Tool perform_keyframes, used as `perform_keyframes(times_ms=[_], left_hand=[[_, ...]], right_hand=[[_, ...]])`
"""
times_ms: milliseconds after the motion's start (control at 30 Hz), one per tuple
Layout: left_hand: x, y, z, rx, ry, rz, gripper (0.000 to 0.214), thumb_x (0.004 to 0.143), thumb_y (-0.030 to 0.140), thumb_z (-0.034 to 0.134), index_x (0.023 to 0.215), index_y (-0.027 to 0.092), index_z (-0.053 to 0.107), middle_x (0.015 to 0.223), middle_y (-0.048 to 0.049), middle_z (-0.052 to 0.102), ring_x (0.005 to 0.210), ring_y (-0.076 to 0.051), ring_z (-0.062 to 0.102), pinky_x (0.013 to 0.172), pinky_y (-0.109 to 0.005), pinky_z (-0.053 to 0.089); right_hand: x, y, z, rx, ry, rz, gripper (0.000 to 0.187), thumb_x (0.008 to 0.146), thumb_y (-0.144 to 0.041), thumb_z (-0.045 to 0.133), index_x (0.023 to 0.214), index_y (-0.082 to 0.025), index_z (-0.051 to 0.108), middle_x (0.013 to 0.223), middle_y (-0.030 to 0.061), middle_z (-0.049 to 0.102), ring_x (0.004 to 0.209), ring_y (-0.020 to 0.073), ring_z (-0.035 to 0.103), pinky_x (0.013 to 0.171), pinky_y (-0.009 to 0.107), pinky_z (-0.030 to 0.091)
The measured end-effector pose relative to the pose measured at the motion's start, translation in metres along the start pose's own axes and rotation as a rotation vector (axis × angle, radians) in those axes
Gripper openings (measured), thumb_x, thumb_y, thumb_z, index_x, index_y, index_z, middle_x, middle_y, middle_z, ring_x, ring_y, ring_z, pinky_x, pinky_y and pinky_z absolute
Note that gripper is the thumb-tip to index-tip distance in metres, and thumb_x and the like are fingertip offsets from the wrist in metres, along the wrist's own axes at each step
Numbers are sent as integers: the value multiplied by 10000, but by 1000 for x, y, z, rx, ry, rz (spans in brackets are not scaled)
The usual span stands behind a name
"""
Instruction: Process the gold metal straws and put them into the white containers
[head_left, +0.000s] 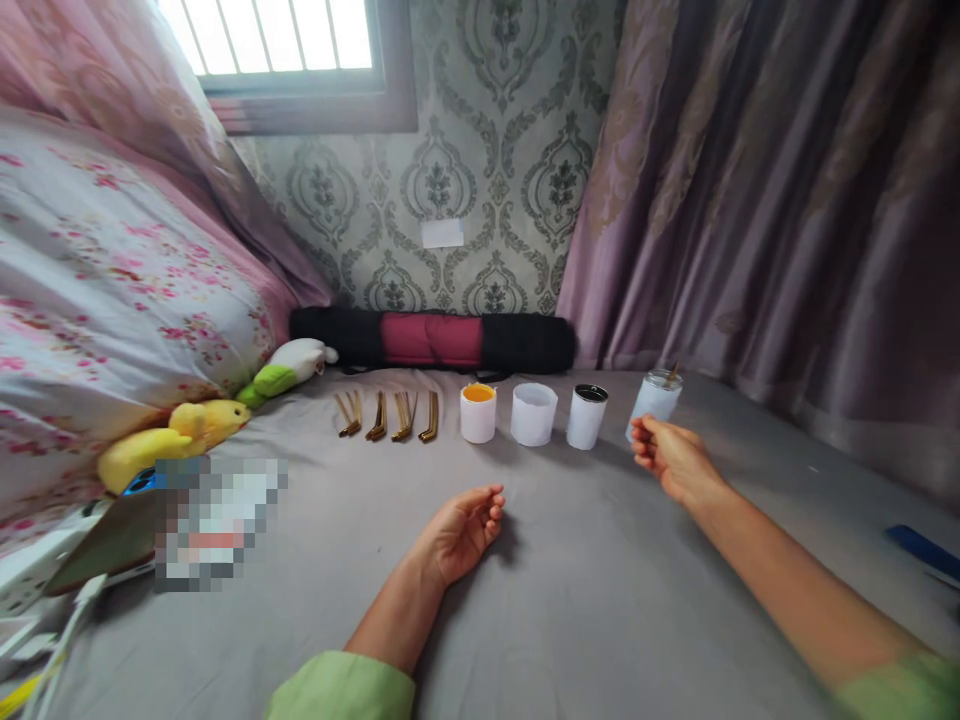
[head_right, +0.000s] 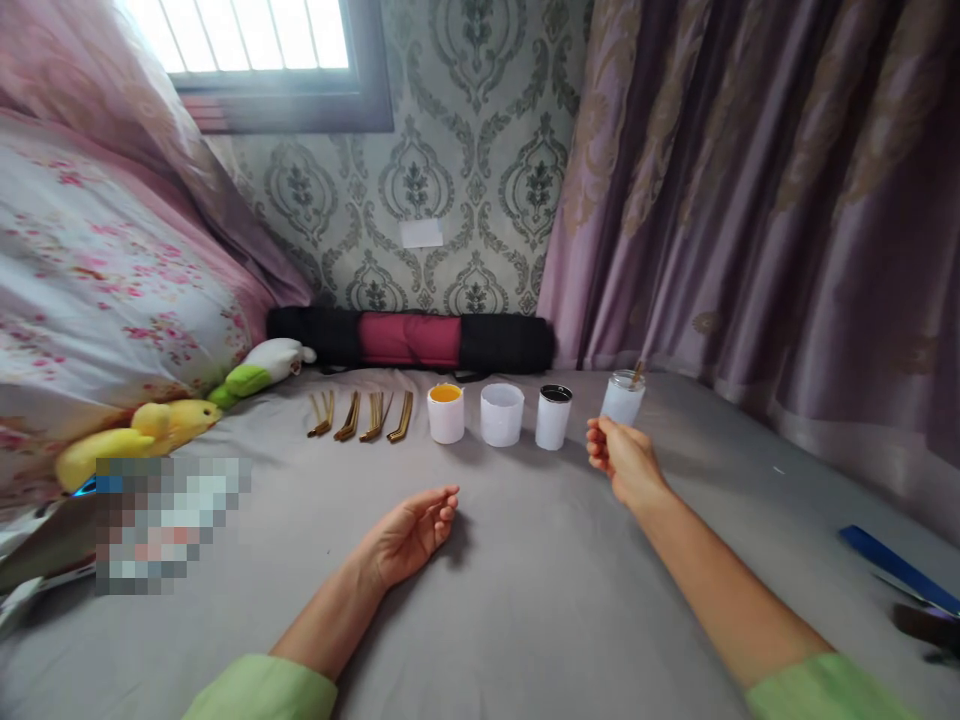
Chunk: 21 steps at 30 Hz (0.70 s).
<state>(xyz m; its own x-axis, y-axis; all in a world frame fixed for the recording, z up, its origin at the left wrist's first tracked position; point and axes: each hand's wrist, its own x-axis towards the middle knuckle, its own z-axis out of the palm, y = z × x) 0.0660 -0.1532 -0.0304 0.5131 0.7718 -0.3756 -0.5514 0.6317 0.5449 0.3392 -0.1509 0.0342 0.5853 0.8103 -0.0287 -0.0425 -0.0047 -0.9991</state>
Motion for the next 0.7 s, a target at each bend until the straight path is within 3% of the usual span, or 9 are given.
perform_keyframes(times_ms=[100,333,500,700], left_hand=[[0,0,-1,-4,-4,-6,99,750,91,535,846,71,549,673,-40,573,522,-58,529,462,-146,426],[1,-1,0,-1,-8,10,97,745,98,545,839,79,555,674,-36,578,528,-57,530,466,-146,425],[1,-1,0,20,-15,20,97,746,111,557,837,80,562,677,-35,581,529,-54,532,475,-146,425],[0,-1,1,30,-30,9,105,739,119,569,837,81,563,681,-35,586,540,-55,534,489,-147,430]], right_hand=[[-15,18,20,58,-99,154,110,764,-211,475,687,-156,532,551,-10,510,380,46,433,322,159,304],[-43,43,63,5,-294,231,156,772,-279,458,689,-159,512,536,-34,483,372,37,417,326,151,282],[-52,51,79,-84,-371,125,212,771,-335,442,663,-161,498,505,-46,459,351,34,398,307,143,249],[-52,71,83,-223,-390,-21,277,744,-422,436,661,-167,509,477,-52,449,326,46,392,290,154,242]])
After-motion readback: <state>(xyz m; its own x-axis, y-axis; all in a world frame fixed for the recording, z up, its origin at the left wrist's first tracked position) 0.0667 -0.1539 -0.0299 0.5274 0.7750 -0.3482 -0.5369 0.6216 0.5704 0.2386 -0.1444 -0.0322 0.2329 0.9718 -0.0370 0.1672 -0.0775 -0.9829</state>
